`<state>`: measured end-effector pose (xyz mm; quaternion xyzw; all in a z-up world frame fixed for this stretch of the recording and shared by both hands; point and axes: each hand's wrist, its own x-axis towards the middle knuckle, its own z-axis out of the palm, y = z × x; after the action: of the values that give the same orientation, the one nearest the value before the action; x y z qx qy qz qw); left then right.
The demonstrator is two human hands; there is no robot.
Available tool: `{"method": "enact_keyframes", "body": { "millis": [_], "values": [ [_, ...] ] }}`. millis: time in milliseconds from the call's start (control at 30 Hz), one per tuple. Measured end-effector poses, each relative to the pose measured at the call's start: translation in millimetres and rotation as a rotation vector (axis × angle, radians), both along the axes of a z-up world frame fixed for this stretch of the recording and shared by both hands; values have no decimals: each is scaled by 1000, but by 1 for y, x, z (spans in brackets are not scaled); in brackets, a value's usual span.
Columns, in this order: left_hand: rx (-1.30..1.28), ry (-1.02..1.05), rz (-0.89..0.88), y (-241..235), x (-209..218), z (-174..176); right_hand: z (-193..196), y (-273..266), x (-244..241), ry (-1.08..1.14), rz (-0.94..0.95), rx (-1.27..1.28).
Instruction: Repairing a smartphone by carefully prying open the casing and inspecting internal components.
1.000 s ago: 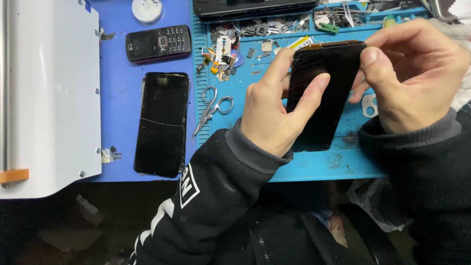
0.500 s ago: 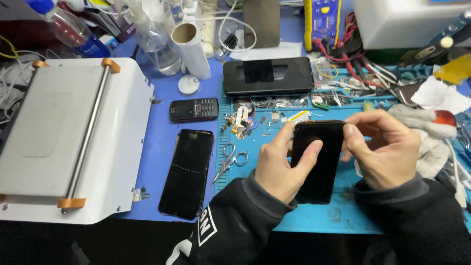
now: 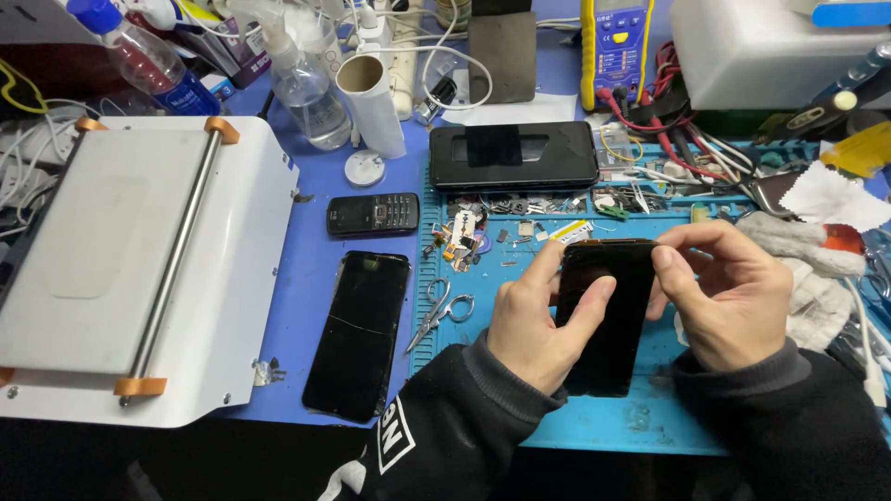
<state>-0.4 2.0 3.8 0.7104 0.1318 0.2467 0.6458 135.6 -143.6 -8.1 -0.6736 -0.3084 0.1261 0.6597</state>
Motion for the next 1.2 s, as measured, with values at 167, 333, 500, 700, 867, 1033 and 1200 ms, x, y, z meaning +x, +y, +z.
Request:
{"method": "enact_keyframes", "body": {
  "millis": [167,333,500,700,867,1033,1200],
  "values": [
    [17,8,3,-1,-1,2,-2,1,4,13,-1,14],
    [16,-4,2,-1,0,4,4,1,-4,18,-7,9],
    [39,2,4,-1,-1,2,4,-2,-1,45,62,65],
    [10,-14,-15,-2,-3,0,1,-7,4,-4,48,21],
    [52,9,13,-2,-2,0,5,-6,-2,-57,68,20],
    [33,-36,-9,-2,-2,0,3,-10,3,-39,83,23],
    [26,-30,-7,-3,-2,0,0,-10,3,-66,51,10]
  ]
}}
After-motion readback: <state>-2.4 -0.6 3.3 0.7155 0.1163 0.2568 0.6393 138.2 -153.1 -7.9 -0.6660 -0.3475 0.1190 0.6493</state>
